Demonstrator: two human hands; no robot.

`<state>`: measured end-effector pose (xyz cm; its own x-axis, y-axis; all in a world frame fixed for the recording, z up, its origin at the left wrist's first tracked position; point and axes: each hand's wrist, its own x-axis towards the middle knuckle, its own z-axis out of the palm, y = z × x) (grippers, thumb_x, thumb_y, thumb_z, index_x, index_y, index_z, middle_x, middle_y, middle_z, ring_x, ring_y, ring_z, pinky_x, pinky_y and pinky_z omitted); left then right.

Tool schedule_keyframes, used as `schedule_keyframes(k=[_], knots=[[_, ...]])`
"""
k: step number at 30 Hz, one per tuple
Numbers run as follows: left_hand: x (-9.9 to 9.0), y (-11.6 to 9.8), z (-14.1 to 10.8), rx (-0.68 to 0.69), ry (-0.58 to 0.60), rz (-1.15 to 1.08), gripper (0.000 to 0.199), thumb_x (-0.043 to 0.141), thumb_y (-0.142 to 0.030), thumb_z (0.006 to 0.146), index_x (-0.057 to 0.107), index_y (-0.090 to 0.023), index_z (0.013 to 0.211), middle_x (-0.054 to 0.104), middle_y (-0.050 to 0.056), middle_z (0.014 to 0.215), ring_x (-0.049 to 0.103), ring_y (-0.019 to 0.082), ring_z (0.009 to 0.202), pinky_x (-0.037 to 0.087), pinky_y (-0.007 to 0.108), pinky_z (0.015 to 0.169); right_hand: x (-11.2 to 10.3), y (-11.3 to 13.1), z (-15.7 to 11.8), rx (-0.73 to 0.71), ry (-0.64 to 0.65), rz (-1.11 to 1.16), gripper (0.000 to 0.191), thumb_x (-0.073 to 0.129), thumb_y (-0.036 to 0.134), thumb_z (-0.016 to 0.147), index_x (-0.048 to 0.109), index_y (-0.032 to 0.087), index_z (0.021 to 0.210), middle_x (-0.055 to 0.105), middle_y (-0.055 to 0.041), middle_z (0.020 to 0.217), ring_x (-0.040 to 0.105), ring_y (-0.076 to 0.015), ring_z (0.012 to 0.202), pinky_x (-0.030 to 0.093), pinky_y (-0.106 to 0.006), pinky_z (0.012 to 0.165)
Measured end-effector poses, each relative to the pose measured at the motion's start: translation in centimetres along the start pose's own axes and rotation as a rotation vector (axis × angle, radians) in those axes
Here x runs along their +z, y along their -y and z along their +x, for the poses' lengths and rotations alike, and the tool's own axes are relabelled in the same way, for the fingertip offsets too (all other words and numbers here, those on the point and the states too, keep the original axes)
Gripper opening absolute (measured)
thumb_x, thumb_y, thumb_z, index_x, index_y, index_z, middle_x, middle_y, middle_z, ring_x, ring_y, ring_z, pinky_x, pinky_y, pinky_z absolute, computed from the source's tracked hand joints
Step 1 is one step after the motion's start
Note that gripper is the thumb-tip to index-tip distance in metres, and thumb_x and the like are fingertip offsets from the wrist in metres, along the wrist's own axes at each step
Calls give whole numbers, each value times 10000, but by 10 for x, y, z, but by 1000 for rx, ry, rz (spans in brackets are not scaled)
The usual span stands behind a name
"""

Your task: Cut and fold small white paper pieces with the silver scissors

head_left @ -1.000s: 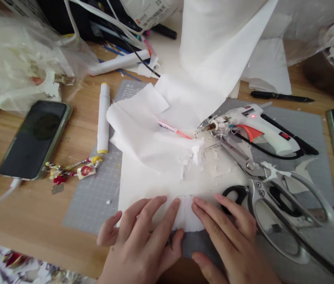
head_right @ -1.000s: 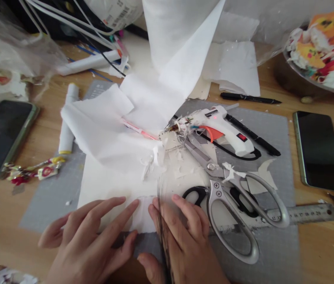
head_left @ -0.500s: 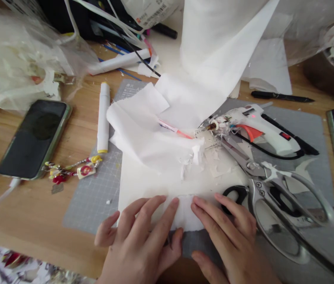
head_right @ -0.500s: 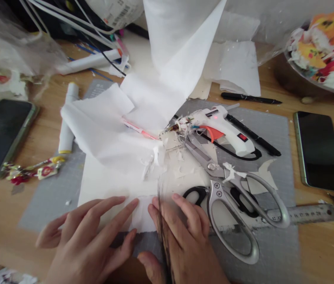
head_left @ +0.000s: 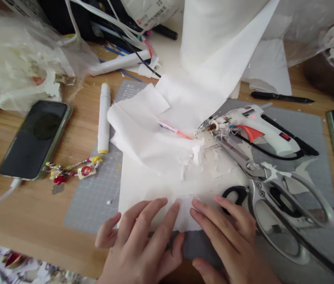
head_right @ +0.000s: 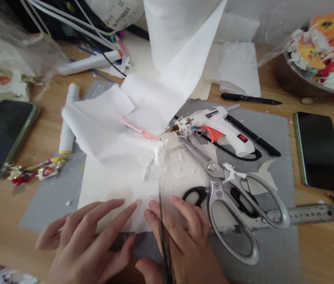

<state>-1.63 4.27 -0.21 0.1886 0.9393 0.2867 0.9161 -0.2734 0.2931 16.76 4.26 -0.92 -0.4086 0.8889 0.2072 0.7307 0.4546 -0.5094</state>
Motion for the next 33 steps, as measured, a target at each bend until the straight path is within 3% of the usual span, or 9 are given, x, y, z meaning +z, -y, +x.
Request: schedule_keyframes(k=[5,11,20,26,33], knots=[[-2,1,5,103,109,33,315,560,-414,764,621,-339,1064,635,1,970,532,161,846,323,296,766,-2,0,2,-42,58,-72,551,398,551,820,510,206,1235,580,-25,1214,409,-246,1143,259,-369,930],[2,-2,5,39,55,42,348,490,-505,781,639,-327,1040,629,32,975,518,191,866,309,334,783,-12,-1,12,-152,157,-194,635,404,629,778,536,181,1209,571,-6,1231,417,-242,1115,296,-346,862],[3,-3,8,10,53,24,344,497,-514,772,652,-329,1019,632,32,985,524,193,859,310,335,789,-10,0,13,-127,161,-173,650,402,641,771,538,175,1203,559,8,1246,429,-253,1102,296,-354,856],[0,-3,0,-31,-23,-65,325,500,-497,768,665,-315,981,626,30,952,533,178,825,331,327,794,-5,-3,-3,16,-39,66,503,364,504,845,542,172,1178,602,-55,1166,399,-285,1163,302,-396,936],[-2,-4,2,-11,-64,-86,264,508,-449,788,698,-276,848,662,10,848,555,163,775,372,306,722,-14,-8,-1,-52,44,-4,434,467,381,818,563,121,1153,604,-83,1147,392,-274,1172,359,-368,928]])
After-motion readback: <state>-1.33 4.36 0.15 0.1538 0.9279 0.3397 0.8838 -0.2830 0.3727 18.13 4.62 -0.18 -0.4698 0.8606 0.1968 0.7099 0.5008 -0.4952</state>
